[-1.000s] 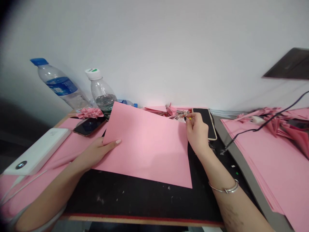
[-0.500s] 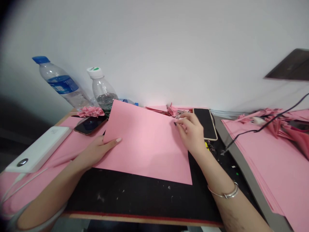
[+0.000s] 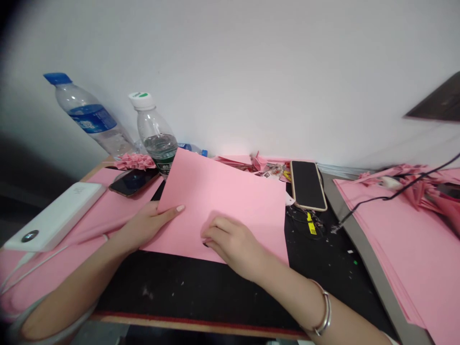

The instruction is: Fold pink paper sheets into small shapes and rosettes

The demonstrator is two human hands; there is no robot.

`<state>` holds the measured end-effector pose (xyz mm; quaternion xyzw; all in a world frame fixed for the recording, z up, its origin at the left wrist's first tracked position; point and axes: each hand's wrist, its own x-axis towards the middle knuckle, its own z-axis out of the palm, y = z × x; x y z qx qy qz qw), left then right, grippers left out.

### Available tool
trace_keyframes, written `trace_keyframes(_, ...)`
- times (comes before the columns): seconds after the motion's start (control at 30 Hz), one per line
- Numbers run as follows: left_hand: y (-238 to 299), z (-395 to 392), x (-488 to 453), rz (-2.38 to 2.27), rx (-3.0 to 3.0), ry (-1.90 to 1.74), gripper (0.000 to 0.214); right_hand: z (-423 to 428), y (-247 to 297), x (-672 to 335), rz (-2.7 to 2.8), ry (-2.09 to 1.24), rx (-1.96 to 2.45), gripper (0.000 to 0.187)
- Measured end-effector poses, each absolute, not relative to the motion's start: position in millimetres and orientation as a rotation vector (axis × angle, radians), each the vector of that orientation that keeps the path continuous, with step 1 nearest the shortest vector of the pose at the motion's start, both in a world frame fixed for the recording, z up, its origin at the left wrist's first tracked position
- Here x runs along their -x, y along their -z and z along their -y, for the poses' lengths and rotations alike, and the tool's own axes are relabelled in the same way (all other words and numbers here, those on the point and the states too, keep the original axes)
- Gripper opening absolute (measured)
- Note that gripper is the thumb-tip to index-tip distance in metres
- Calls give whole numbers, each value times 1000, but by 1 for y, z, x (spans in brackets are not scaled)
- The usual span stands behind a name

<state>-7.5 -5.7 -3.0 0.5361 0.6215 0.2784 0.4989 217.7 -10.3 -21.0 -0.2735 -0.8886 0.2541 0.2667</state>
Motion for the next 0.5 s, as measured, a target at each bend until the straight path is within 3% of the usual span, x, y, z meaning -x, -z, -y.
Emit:
trace_keyframes(0.3, 6, 6, 6, -1494, -1341, -664, 41, 12, 24, -210, 2477, -545, 827, 21)
trace_keyframes(0.5, 6, 5, 8, -1505, -1358, -638, 37, 6, 31, -215, 2231, -758, 832, 15)
